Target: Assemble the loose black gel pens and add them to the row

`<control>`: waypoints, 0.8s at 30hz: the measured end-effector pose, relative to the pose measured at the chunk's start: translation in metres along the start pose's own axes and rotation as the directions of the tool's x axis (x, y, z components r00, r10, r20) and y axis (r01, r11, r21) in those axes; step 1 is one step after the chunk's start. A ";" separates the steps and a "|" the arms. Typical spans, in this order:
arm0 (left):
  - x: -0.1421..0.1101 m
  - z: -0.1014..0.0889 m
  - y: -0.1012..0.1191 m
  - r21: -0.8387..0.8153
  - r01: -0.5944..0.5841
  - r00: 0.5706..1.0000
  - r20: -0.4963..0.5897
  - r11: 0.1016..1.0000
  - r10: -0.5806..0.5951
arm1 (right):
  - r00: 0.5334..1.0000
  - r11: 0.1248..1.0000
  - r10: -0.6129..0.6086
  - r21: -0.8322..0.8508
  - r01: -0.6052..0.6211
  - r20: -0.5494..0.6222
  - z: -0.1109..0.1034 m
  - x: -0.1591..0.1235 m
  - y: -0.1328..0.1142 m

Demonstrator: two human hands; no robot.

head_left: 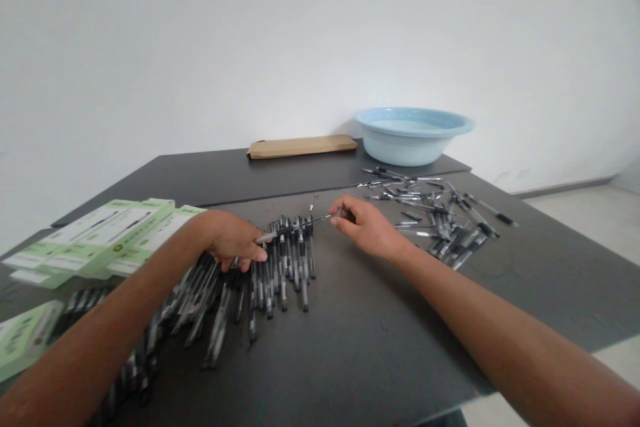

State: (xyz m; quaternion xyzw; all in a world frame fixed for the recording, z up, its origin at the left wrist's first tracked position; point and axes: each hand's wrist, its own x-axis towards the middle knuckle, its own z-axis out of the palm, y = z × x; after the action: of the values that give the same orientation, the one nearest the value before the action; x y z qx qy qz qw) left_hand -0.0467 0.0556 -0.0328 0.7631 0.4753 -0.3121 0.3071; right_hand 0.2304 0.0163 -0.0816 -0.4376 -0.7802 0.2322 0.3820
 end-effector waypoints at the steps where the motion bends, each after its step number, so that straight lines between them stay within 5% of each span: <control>1: -0.001 0.000 0.001 0.010 0.008 1.000 -0.007 1.000 -0.008 | 1.000 1.000 -0.012 0.005 0.012 0.002 0.002 -0.001 0.000; 24: -0.004 -0.001 0.009 -0.022 0.062 0.998 -0.011 0.998 -0.063 | 0.999 0.999 -0.051 0.019 0.051 -0.008 0.011 -0.002 0.002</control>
State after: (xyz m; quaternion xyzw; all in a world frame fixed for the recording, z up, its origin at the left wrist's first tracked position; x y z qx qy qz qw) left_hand -0.0397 0.0508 -0.0277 0.7463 0.5040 -0.3119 0.3027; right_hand 0.2235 0.0148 -0.0900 -0.4148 -0.7874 0.2279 0.3950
